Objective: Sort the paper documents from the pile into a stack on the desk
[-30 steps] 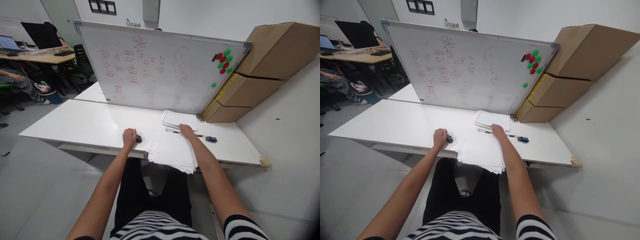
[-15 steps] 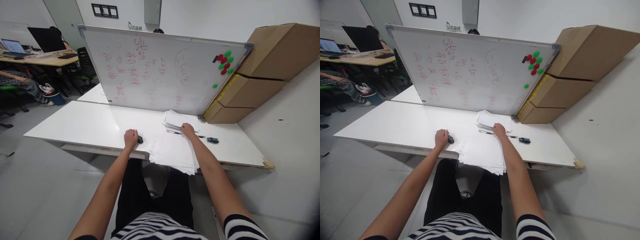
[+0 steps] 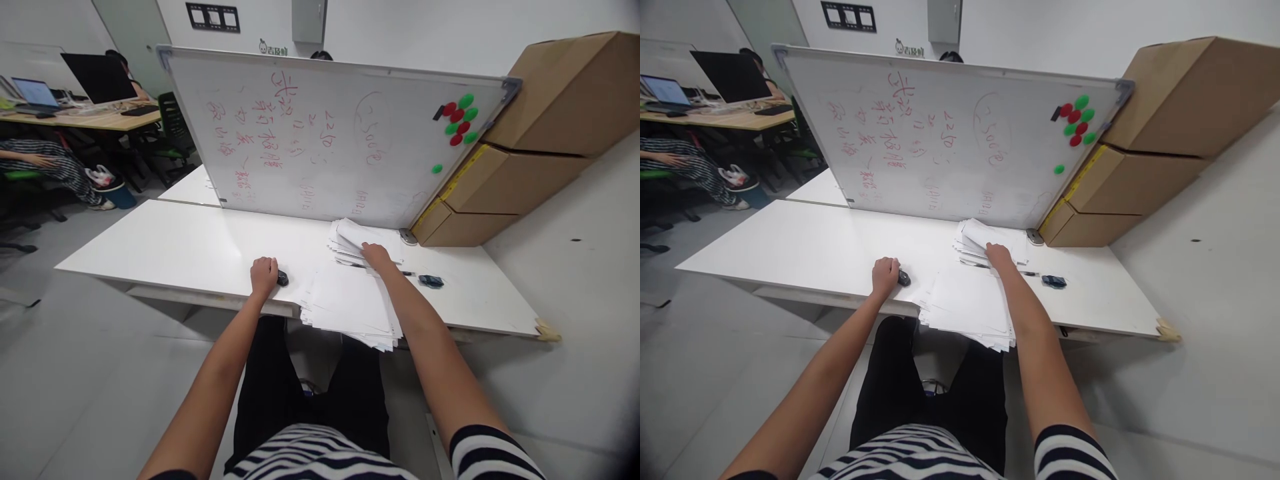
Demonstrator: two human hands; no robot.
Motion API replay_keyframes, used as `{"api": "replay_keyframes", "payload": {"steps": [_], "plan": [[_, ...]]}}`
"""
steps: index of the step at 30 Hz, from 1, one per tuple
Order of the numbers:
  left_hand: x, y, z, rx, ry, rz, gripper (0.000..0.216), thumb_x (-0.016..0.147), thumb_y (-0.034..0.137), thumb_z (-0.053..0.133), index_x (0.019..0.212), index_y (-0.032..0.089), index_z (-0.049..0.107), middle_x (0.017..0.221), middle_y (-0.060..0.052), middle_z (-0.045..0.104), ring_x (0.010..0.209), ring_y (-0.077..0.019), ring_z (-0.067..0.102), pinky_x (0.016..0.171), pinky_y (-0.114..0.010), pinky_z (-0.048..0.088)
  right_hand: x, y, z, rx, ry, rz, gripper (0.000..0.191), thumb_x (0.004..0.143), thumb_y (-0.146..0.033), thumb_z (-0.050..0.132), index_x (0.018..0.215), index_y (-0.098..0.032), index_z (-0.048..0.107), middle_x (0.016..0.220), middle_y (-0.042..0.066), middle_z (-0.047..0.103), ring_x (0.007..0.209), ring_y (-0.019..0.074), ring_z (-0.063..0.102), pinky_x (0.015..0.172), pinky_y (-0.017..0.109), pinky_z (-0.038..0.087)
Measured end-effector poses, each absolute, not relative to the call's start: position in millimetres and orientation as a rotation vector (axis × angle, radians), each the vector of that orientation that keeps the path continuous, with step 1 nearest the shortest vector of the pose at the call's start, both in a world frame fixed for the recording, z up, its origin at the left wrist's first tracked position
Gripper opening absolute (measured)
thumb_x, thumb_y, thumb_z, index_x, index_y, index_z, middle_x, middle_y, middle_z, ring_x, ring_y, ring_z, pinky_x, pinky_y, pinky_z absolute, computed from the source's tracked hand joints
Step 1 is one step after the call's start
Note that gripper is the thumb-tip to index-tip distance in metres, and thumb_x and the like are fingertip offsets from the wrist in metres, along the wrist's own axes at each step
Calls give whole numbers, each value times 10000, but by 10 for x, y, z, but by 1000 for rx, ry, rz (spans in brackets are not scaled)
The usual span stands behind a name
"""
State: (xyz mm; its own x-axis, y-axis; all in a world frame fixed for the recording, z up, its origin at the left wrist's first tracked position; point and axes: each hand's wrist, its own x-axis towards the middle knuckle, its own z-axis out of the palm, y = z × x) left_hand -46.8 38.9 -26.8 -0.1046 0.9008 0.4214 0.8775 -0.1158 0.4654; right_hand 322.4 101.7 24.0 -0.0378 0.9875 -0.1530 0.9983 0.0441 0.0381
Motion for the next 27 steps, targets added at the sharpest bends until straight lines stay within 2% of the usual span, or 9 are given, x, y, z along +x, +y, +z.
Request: {"api": "replay_keyframes", "payload": {"steps": [7,13,23,27], "plan": [[-469,407,-277,2096,2068,1033,373,951,318,303,673,222,533,779,-74,591,847,-233,509,777,-365,359,3235,1060,225,2010,2125,-102,313,948,-274,449,1135,-101,631,1100,212,659,1020,250,628,816,304,419],[-474,405,-283,2105,2068,1043,372,951,315,305,663,224,523,760,-72,587,832,-235,500,755,-363,354,3259,1070,288,1999,2106,-114,311,937,-284,445,1070,-147,691,1093,154,683,1001,225,631,796,273,426],[-463,404,-273,2088,2066,1055,362,946,309,324,672,220,543,773,-73,591,848,-236,501,765,-364,349,3246,1049,287,1976,2106,-99,313,952,-254,433,1089,-134,688,1101,163,679,1019,239,631,814,303,447],[-461,402,-267,2084,2068,1049,362,947,306,324,669,219,540,782,-71,594,847,-232,504,768,-360,349,3232,1054,273,1970,2098,-101,287,948,-312,501,1108,-126,650,1126,142,654,1020,225,622,862,352,474]]}}
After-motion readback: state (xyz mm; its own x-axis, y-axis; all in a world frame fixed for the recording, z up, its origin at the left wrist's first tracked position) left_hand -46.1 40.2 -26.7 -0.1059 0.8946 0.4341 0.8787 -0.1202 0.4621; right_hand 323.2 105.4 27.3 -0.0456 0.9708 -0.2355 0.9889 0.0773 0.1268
